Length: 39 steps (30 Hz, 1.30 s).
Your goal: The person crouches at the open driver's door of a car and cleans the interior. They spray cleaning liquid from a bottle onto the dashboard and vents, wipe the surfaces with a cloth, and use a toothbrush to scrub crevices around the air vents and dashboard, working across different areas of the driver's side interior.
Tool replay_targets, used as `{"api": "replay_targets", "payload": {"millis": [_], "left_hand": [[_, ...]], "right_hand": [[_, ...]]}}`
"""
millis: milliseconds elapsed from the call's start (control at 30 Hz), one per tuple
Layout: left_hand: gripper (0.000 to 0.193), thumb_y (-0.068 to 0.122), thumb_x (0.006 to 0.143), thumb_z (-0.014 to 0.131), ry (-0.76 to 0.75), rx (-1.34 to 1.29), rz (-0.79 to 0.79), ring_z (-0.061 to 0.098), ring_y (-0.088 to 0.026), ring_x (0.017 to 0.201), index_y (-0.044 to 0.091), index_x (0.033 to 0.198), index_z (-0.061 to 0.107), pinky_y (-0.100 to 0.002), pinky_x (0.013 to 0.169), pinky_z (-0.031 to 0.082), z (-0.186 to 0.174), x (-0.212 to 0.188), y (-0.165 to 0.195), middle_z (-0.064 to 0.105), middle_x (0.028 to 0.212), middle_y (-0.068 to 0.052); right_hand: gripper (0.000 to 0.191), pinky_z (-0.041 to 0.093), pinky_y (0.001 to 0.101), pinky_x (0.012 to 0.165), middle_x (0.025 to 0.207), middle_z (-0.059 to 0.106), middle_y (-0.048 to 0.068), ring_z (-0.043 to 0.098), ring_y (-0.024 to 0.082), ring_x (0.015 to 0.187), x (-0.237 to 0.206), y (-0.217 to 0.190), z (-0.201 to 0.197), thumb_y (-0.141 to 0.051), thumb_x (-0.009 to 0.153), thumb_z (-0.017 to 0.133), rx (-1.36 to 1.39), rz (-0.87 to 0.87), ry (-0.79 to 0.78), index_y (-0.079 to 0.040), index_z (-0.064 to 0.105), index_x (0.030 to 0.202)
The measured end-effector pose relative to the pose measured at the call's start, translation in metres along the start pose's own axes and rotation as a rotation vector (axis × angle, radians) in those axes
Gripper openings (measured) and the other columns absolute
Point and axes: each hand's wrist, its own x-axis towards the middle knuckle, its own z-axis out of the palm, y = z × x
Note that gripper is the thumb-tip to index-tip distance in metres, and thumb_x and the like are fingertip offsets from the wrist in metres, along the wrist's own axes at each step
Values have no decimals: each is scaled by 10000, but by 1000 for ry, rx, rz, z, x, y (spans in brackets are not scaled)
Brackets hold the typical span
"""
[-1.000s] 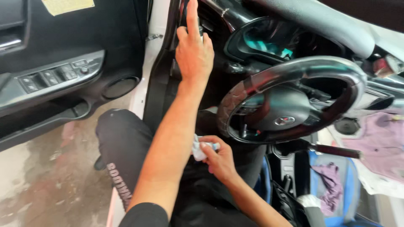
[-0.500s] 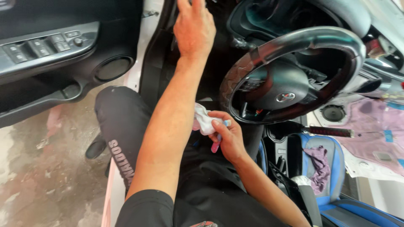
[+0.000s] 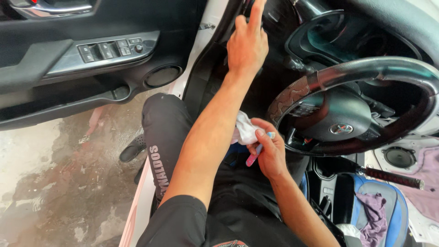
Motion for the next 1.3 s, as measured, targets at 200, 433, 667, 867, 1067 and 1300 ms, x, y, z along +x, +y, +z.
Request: {"api": "replay_targets", "payload": {"millis": [200, 433, 667, 867, 1067, 1300], "left_hand": [[763, 49, 928, 699, -188, -514, 110, 637, -385, 1239, 214, 1576, 331, -449, 1049, 537, -115, -92, 29, 576, 1423, -172], [736, 146, 870, 786, -516, -569, 143, 513, -397, 1313, 138, 1530, 459, -450, 1080, 373, -164, -113, 48, 613, 1370, -159], [377, 270, 931, 831, -416, -16, -24, 619, -361, 1119, 72, 1181, 629, -481, 1009, 461, -186, -143, 33, 663, 1145, -109], [416, 183, 860, 790, -662, -505, -192, 696, -291, 1113, 31, 1238, 708, -369, 981, 554, -169, -141, 21, 730, 1152, -123], [471, 106, 931, 751, -642, -864, -513, 689, -164, 963, 40, 1391, 677, -323, 874, 576, -153, -109, 20, 779, 1135, -124], [318, 26, 889, 701, -178, -558, -179, 748, -295, 967, 26, 1201, 637, -341, 848, 577, -76, -43, 14, 727, 1069, -145]], "right_hand": [[622, 500, 247, 622, 1074, 676, 59, 622, 118, 798, 32, -1, -4, -338, 967, 725, -44, -167, -203, -65, 494, 1476], [710, 471, 355, 1107, 1345, 582, 41, 569, 142, 1288, 30, 8, 6, -400, 923, 763, -497, -107, -310, -49, 497, 1480], [365, 523, 409, 872, 1108, 625, 121, 622, 268, 1022, 20, -23, 10, -203, 838, 735, 339, -246, -101, -73, 572, 1138], [362, 502, 376, 875, 1029, 633, 194, 593, 245, 913, 19, -47, 21, -257, 884, 733, 89, -345, -244, 32, 610, 1064], [497, 512, 407, 1008, 1314, 587, 258, 620, 308, 1168, 31, -76, 21, -266, 821, 824, -50, -233, -367, 70, 633, 1134], [377, 551, 556, 896, 1577, 406, 298, 580, 445, 1306, 22, -115, 17, -156, 814, 751, -234, -548, -109, 31, 581, 1094]]}}
